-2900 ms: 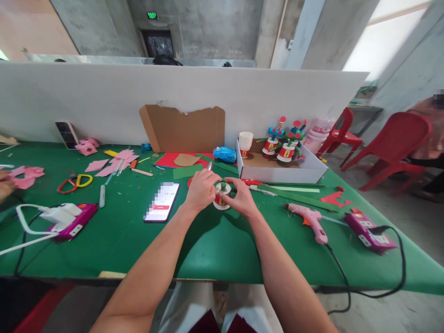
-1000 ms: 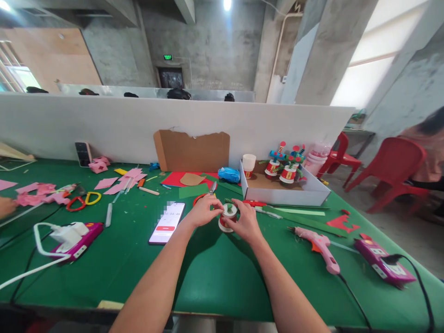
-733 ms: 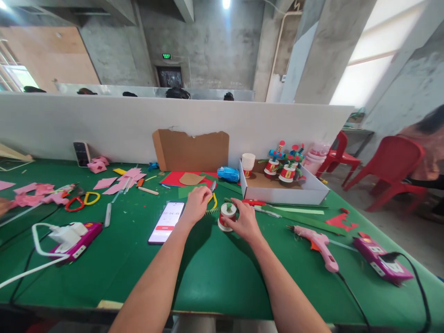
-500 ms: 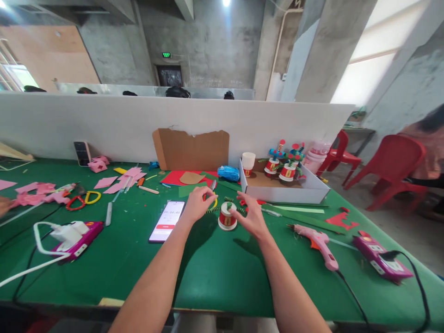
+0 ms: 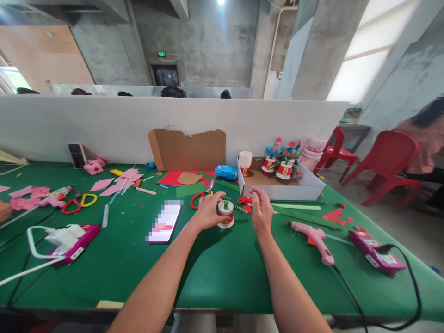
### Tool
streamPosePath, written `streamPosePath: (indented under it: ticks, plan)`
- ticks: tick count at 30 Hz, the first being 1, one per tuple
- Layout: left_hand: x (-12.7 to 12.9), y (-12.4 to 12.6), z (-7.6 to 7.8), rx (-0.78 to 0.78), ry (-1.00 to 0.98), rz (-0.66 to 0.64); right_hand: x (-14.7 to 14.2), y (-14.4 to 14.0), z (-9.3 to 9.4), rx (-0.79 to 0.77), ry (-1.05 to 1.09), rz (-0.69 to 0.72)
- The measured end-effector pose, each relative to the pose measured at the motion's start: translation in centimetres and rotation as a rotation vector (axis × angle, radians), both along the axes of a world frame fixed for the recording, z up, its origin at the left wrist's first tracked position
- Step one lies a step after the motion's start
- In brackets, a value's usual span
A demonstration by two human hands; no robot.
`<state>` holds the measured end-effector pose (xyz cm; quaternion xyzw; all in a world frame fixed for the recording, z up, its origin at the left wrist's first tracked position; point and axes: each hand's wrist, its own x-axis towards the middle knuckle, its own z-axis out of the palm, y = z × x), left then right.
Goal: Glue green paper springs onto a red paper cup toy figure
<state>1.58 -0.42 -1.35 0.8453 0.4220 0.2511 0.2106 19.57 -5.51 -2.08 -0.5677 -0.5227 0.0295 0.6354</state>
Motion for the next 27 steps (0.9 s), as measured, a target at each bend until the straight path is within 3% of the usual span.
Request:
streamPosePath:
  ticks: [4, 8, 14, 20, 27]
  plan:
    - [-0.2, 0.1, 0.4, -0.021, -0.106, 0.012, -0.1, 0.1, -0.2, -0.013, 0.012, 0.012]
    - [-0.8, 1.7, 1.7, 0.006, -0.256, 0.062, -0.3, 0.0, -0.3, -0.005, 0.001, 0.018]
    - [0.3, 7.0, 3.8, 0.033, -0.099, 0.241, -0.5, 0.4, -0.7, 0.05, -0.065, -0.061]
    - [2.5, 10.8, 1.8, 0.004, 0.043, 0.297, -0.6, 0.8, -1.4, 0.083, -0.145, -0.11]
    - [2.8, 12.2, -0.1, 0.013, 0.068, 0.258, -0.8, 0.7, -1.1, 0.09, -0.146, -0.119]
